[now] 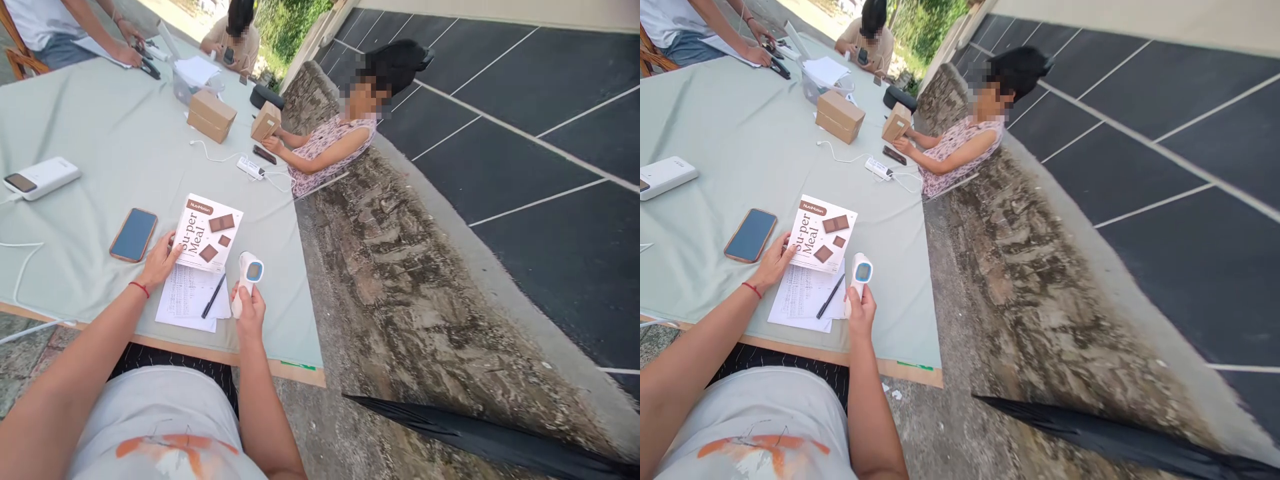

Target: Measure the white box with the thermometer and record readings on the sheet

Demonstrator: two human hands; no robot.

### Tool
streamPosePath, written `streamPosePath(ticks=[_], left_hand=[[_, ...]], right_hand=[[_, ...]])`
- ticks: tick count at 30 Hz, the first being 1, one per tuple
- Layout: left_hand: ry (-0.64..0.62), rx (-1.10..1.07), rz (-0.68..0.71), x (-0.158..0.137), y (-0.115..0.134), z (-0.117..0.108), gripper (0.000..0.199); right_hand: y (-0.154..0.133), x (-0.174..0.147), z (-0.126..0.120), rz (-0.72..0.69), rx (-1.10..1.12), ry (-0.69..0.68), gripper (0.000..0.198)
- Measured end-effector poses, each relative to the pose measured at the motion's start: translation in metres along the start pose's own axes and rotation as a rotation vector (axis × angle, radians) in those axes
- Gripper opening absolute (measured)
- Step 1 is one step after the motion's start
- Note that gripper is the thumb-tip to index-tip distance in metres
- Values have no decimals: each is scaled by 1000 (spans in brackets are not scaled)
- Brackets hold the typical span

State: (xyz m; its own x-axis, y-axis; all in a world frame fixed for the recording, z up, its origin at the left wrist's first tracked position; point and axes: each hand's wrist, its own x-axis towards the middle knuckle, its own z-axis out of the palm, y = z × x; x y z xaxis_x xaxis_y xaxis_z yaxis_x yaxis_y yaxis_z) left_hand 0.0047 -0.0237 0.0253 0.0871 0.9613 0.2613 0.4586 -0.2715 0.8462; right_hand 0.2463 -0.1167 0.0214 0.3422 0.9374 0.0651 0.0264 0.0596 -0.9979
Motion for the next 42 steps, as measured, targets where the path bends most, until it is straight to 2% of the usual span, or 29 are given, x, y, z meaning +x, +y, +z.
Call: streamPosePath(ticks=[3, 8, 12, 22, 35, 38, 42], left_hand=[[5, 8, -2, 2, 0, -1, 68], [-10, 5, -1, 4, -1, -1, 69], [-19, -9, 0, 3, -3, -1, 70], [-13, -26, 32, 5, -4, 0, 70], [-5, -52, 4, 4, -7, 2, 69], [-54, -81, -21, 6, -8, -2, 77], [-172, -97, -96, 10, -13, -12, 107]], right_hand=[[-12, -18, 33, 13, 230, -134, 51], [-11, -14, 55, 173, 302, -220, 57], [-6, -11, 58, 222, 317, -209, 58], [-6, -16, 65, 233, 303, -170, 57], [-8, -16, 65, 213, 299, -176, 56], [-7, -16, 65, 207, 303, -179, 56], [-10, -16, 64, 221, 324, -204, 55]])
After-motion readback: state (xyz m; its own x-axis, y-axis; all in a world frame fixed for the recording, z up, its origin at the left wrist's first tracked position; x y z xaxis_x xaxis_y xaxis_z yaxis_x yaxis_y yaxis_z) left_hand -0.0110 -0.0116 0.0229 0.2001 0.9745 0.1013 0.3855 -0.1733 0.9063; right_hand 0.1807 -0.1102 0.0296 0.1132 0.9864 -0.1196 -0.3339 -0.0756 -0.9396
